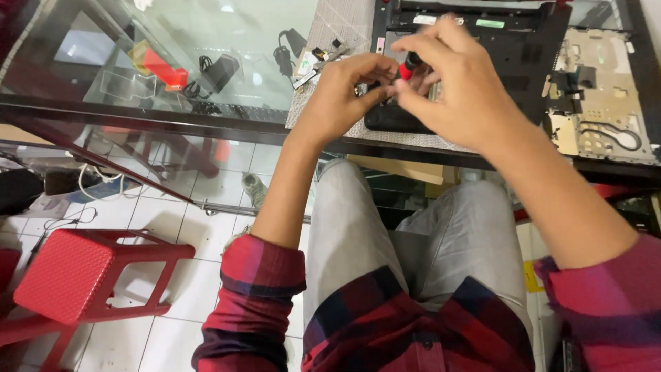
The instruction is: Using a screwdriver to remove internal screws and prying open the chassis of a laptop for repair.
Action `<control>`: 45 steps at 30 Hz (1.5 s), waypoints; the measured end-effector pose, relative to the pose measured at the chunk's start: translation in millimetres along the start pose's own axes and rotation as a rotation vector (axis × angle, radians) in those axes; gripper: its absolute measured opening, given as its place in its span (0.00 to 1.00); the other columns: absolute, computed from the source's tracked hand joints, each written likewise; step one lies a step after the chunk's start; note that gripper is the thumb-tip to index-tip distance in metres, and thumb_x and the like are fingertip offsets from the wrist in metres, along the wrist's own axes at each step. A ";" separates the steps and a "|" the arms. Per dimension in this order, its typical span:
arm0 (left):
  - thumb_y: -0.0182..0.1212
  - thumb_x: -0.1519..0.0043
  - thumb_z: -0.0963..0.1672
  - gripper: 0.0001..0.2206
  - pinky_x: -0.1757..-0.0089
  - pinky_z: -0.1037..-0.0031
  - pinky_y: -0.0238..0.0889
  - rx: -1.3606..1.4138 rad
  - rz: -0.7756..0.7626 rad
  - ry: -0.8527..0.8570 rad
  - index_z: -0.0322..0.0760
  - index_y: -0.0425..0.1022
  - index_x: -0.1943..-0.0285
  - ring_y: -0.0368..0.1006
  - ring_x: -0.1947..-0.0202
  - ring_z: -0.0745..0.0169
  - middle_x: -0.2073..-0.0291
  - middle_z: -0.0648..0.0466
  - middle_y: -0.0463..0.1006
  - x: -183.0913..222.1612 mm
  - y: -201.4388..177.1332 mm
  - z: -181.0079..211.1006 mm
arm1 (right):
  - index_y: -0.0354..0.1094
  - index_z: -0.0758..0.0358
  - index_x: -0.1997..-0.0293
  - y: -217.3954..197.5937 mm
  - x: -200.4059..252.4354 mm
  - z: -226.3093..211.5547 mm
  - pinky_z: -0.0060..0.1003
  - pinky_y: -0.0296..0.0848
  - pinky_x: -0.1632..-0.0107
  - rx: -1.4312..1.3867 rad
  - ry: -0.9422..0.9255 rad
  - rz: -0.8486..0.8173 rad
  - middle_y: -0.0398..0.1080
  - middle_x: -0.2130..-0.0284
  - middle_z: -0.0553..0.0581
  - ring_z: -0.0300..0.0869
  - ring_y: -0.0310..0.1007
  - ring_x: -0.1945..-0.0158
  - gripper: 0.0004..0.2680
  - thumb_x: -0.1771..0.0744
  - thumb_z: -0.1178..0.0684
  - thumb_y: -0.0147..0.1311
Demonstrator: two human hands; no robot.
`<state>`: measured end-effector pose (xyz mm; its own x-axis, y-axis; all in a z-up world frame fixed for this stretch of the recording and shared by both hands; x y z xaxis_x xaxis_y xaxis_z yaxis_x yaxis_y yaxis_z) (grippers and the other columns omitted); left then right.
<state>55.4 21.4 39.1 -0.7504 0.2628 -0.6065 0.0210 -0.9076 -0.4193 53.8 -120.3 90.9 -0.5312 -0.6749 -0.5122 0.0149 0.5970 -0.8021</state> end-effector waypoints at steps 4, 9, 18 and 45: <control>0.64 0.37 0.41 0.08 0.53 0.72 0.69 -0.007 -0.036 -0.026 0.39 0.75 0.49 0.76 0.57 0.63 0.56 0.57 0.79 -2.0 2.3 0.2 | 0.69 0.74 0.36 -3.8 -0.7 -4.7 0.43 0.77 0.53 -0.048 -0.134 0.034 0.67 0.50 0.67 0.52 0.71 0.56 0.12 0.29 0.66 0.56; 0.65 0.44 0.38 0.10 0.62 0.73 0.63 -0.078 0.052 0.094 0.36 0.72 0.55 0.67 0.63 0.61 0.64 0.54 0.67 -7.0 4.3 9.8 | 0.79 0.68 0.48 -0.4 -1.2 0.2 0.36 0.66 0.64 0.019 -0.166 0.145 0.66 0.66 0.58 0.43 0.64 0.70 0.07 0.29 0.62 0.71; 0.62 0.35 0.40 0.15 0.49 0.73 0.66 0.123 -0.012 -0.119 0.45 0.64 0.42 0.80 0.52 0.65 0.56 0.56 0.84 -2.0 -3.3 9.6 | 0.62 0.71 0.27 -8.3 -0.7 -12.2 0.43 0.69 0.57 0.009 -0.198 0.069 0.70 0.56 0.64 0.46 0.65 0.67 0.16 0.27 0.67 0.53; 0.64 0.40 0.36 0.13 0.48 0.73 0.75 0.056 0.068 -0.075 0.38 0.73 0.47 0.81 0.54 0.61 0.56 0.53 0.83 -5.7 6.7 -2.4 | 0.70 0.72 0.52 -2.5 2.3 12.7 0.33 0.75 0.65 -0.043 0.090 0.138 0.66 0.57 0.61 0.44 0.70 0.67 0.11 0.32 0.58 0.70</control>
<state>61.4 14.6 38.2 -0.7958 0.1771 -0.5790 0.0379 -0.9398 -0.3395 63.3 -128.8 87.8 -0.6005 -0.5449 -0.5853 0.0575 0.7006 -0.7113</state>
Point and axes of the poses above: each hand's wrist, its own x-axis away from the middle knuckle, its own y-axis out of the palm, z = x × y, the point moved 7 cm from there along -x, towards the middle knuckle
